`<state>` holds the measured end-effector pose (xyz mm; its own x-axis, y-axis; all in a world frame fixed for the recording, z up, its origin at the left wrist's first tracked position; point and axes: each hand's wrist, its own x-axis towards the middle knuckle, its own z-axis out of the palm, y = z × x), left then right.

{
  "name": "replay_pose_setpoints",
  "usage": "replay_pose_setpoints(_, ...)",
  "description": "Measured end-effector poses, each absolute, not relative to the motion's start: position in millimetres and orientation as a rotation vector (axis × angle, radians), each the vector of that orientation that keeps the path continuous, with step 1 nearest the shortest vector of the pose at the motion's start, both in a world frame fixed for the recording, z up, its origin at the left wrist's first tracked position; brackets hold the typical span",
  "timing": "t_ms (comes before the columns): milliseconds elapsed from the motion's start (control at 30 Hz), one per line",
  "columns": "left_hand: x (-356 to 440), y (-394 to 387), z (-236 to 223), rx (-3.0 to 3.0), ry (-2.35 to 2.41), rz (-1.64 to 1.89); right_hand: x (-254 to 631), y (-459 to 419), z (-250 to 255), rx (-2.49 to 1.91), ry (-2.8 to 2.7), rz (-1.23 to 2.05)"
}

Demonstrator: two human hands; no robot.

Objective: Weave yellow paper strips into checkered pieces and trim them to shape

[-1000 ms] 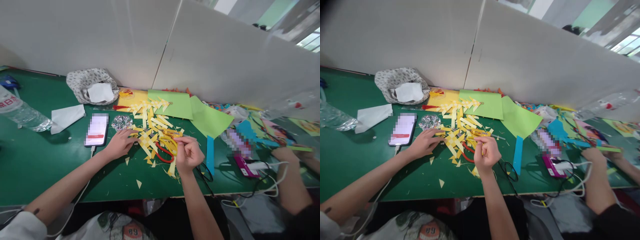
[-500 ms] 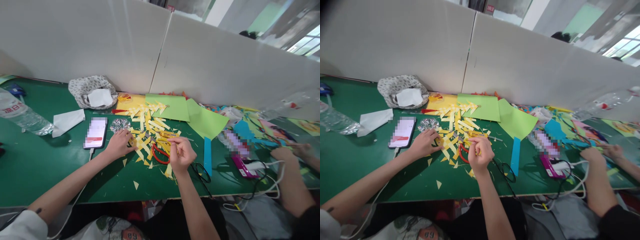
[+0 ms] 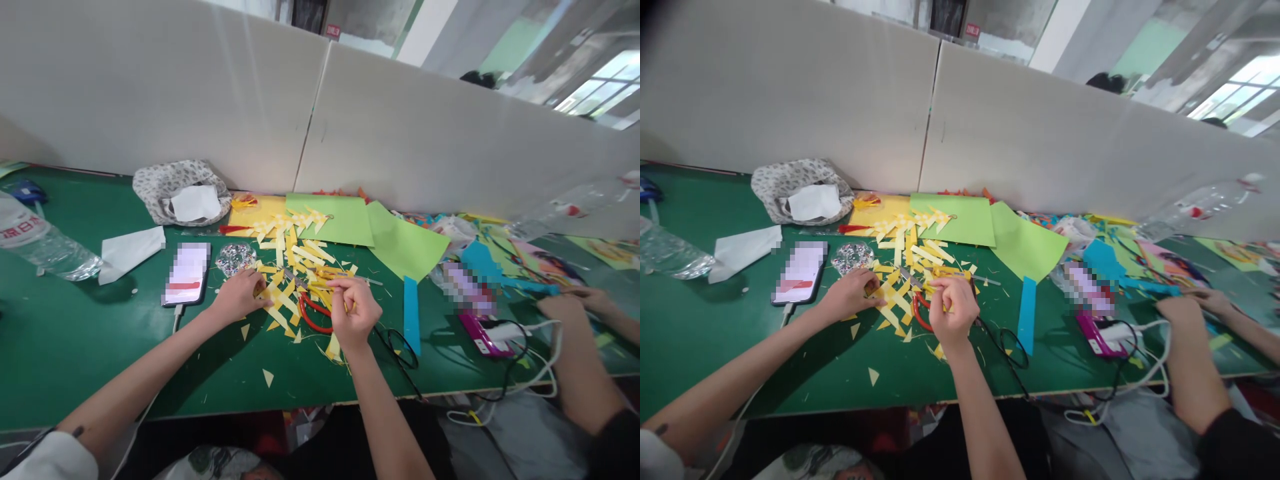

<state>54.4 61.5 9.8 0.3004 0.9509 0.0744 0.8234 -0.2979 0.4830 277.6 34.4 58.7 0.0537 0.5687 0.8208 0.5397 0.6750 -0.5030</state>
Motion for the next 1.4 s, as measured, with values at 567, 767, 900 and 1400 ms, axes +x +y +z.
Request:
replay_pose_setpoints(567,10,171,73,1.395,1.443,1.012,279,32,56,-0.954,-1.622,0.038)
replay_pose_setpoints(767,-20,198,77,1.526,1.62,0.981,285,72,60,-1.204,-1.505,0.135)
replay_pose_setpoints(900,-35,204,74,1.625,1.699,0.861,293,164,66,-1.762,-1.466,0.36)
replay_pose_setpoints(1400,-76,224,53,1.951,1.928,0.784,312,318,6,-2.314,-1.364,0.747)
